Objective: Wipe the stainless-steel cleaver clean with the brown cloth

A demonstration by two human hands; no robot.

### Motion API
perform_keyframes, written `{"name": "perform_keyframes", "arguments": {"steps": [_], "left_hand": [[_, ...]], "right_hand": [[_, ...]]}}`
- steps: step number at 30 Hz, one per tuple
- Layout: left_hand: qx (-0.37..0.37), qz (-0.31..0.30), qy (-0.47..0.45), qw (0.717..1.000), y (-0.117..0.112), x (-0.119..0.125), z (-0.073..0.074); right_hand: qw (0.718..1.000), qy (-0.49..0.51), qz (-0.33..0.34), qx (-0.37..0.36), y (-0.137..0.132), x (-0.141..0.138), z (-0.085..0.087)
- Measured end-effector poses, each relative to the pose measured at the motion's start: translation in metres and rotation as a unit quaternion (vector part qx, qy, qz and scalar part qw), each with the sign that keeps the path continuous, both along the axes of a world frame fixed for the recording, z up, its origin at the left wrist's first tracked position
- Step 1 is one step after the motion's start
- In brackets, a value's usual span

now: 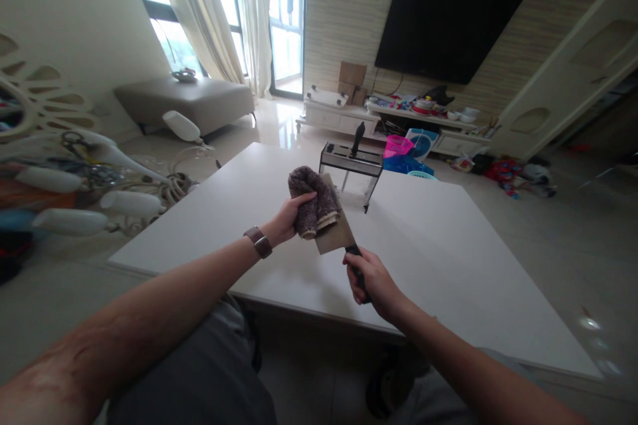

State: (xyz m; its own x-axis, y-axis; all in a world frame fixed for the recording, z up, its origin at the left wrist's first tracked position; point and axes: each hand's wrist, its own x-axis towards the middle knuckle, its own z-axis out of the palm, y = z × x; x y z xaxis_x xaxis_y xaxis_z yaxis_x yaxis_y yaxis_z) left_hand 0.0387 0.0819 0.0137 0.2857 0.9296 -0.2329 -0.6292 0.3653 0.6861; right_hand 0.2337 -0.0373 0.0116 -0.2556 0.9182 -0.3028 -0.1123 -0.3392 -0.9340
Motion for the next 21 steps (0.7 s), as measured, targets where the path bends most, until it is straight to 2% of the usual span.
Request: {"name": "perform_keyframes", "arguments": {"steps": [6,10,21], "left_hand": [[-0.006,-0.025,-0.026,0.999,-0.011,0.009,0.009],[-0.012,-0.036,-0.022,0.999,-0.020,0.017,0.009],[0.004,0.028,0.004,1.000,-0.022,0.022,0.006]], "right_hand": [[0.998,0.039,-0.039,-0.002,-0.001,-0.003,0.006],[0.998,0.043,-0.050,0.006,0.000,-0.006,0.008],[0.999,0.035,-0.015,0.014,0.000,-0.006,0.009]]}}
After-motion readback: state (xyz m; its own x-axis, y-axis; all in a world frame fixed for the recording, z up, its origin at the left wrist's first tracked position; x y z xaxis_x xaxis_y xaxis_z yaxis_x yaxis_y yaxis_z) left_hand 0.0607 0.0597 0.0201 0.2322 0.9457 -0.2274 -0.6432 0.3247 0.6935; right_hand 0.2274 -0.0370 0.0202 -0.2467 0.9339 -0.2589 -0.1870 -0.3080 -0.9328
